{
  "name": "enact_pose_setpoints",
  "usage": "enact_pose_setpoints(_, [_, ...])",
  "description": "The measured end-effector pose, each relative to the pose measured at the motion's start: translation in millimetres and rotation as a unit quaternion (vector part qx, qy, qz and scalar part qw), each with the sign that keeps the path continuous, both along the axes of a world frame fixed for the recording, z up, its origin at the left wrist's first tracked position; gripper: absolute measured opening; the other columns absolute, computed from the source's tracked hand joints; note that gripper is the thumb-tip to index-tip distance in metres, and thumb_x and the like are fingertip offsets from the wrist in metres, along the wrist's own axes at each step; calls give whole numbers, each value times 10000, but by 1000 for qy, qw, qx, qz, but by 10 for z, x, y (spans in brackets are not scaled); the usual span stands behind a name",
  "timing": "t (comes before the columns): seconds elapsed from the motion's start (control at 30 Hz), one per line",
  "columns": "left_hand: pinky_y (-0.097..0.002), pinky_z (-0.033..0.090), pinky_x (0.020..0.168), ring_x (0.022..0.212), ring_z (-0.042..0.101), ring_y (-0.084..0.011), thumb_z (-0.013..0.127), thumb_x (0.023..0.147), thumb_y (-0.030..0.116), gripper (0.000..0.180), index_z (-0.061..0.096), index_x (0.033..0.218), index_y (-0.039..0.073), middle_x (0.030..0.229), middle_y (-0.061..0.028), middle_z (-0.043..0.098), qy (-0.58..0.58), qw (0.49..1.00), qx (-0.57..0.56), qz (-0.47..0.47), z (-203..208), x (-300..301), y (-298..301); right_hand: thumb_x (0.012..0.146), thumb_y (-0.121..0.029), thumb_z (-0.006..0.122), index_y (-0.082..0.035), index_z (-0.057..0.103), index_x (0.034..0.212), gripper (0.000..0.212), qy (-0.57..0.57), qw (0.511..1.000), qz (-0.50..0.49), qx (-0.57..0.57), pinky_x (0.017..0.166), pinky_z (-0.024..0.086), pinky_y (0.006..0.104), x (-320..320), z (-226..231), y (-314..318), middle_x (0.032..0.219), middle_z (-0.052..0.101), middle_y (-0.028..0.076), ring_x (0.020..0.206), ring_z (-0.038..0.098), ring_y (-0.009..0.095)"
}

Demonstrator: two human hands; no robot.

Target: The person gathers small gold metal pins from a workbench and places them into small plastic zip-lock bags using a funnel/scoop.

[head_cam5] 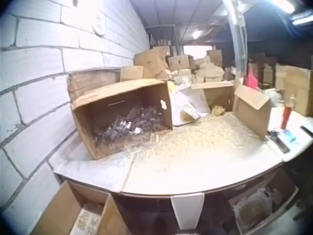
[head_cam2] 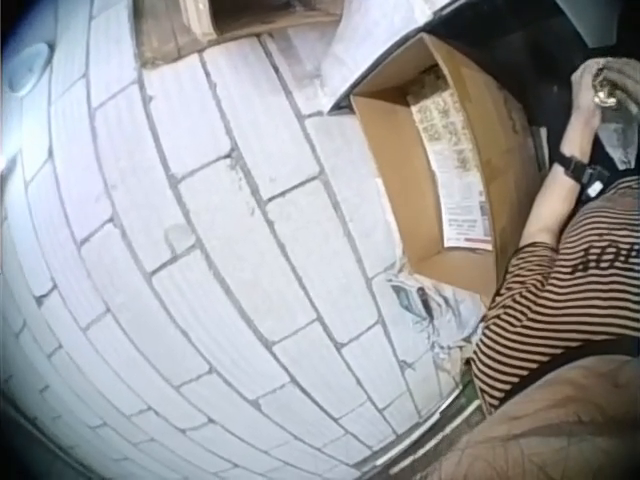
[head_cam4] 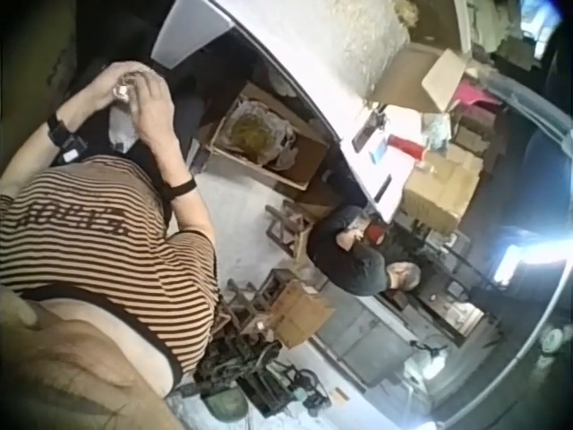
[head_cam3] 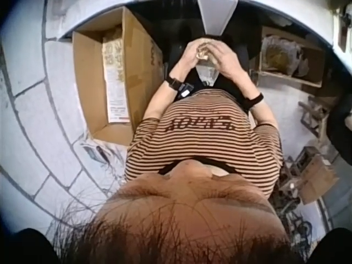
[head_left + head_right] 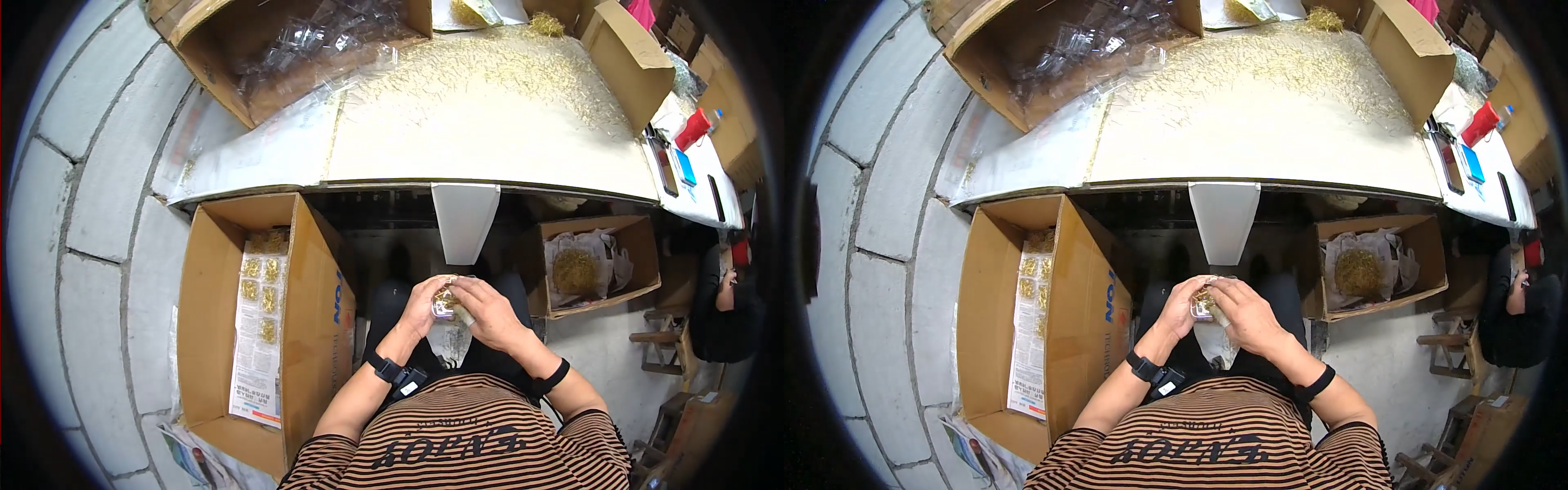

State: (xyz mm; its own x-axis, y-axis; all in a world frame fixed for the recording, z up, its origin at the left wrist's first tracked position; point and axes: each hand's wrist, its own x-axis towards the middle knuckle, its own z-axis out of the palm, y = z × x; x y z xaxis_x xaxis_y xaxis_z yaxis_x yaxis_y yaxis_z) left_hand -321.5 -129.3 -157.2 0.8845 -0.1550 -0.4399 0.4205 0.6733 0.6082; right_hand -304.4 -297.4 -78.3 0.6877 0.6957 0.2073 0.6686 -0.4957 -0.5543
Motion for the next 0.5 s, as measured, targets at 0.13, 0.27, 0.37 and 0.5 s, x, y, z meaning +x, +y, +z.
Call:
enact_pose_setpoints(0.13, [-299,566,623,811,653,-151,460,927,162,274,596,1091,-11,948,-69,656,-17,999,5,-31,272,-22,38,769,-31,626,-3,532,1195,437,32,990,-91,98,961,445,398,120,169,-12,1225,557,171,1146,534,335])
enact_pose_setpoints(0.27, [-287,542,726,861,646,-147,445,941,159,265,595,1090,0,980,-79,654,-47,998,-22,-18,208,-46,12,763,-60,631,-8,504,1240,497,-6,1000,-8,23,1038,373,438,119,113,60,1272,535,172,1240,471,322])
enact_pose_setpoints(0.37, [-280,505,791,888,633,-148,415,988,232,302,599,1075,9,1015,-82,646,-71,996,-46,37,122,-51,7,660,-44,669,-9,500,1262,627,-73,997,4,-20,1085,309,453,29,145,103,1307,515,164,1283,431,304])
enact_pose_setpoints(0.5, [-270,505,751,829,623,-125,415,1000,285,331,609,1019,19,951,-53,647,-15,998,24,54,320,-22,-73,615,-40,685,14,484,1271,689,-86,994,19,-59,1084,309,454,-63,175,71,1326,492,183,1289,422,313])
